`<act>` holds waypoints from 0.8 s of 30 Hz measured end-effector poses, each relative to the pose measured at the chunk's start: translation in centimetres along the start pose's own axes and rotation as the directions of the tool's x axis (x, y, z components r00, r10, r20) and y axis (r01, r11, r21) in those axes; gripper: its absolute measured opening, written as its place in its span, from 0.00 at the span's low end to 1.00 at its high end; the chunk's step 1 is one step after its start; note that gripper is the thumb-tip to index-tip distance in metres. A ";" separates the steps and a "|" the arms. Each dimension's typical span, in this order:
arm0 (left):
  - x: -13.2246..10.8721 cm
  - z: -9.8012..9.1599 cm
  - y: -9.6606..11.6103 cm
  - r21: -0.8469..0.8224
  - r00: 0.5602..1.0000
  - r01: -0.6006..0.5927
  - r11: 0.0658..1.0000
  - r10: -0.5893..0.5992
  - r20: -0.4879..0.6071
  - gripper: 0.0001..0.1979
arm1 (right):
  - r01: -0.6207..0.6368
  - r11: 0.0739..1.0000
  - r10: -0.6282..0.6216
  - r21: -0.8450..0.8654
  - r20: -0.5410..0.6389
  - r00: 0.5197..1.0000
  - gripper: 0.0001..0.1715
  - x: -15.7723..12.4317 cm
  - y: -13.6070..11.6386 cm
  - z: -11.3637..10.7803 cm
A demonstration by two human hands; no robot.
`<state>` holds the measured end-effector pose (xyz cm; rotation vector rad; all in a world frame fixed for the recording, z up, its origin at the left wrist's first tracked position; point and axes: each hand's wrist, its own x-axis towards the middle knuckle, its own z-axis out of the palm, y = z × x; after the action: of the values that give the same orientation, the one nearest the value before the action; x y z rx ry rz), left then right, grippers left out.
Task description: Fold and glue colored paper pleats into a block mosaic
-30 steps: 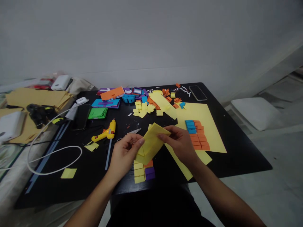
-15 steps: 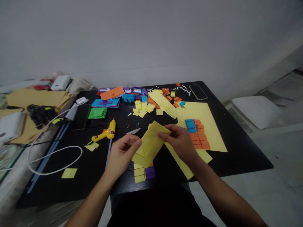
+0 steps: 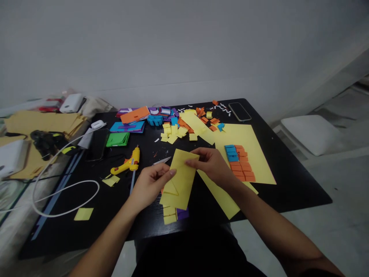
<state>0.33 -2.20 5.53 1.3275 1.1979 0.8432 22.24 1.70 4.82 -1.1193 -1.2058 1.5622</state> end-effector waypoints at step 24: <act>2.2 -14.0 -4.8 0.924 0.959 0.216 0.314 0.110 -0.261 0.20 | -0.156 0.975 0.171 0.155 -0.090 0.981 0.23 3.4 5.0 -1.1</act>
<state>-13.35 2.94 2.43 2.1375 2.1512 0.1481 22.00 4.35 -0.70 -1.2104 -0.9332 1.6671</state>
